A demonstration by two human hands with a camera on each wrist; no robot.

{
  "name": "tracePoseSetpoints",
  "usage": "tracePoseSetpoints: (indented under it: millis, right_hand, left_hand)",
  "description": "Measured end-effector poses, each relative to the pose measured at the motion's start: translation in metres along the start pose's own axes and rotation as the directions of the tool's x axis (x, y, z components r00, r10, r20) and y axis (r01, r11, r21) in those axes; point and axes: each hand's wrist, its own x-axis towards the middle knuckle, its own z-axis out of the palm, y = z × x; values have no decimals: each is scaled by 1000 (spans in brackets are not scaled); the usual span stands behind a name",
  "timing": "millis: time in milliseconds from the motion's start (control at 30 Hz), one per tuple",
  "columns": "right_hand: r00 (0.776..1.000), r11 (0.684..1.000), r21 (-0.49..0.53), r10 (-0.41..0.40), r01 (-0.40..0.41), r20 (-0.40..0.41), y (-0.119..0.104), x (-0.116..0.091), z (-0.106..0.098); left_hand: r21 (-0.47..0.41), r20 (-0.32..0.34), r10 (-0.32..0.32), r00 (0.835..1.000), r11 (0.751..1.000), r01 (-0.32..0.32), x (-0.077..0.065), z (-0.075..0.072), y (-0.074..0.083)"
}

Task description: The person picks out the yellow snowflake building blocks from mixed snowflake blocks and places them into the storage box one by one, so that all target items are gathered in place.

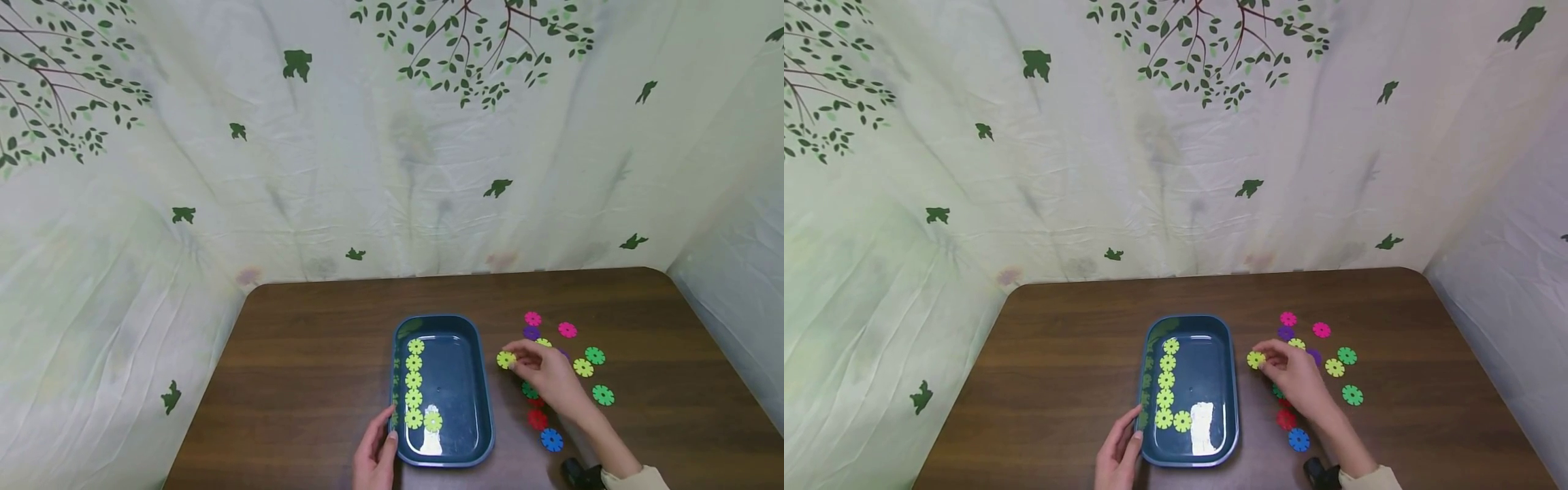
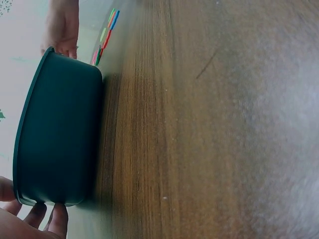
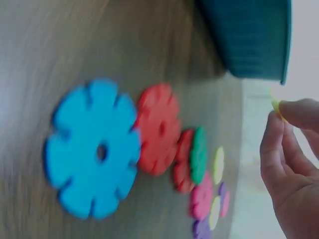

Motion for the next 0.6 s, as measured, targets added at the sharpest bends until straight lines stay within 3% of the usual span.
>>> tracePoseSetpoints:
  millis: [300,600]
  right_hand:
    - [995,977,205,-35,54,-97,-25,-8,12]
    - [997,962,271,-3,22,-72,-40,-12,28]
  left_hand:
    - [13,4,-16,1000,1000,16,-1,0,1]
    - [42,1,-35,999,999,35,0,0,3]
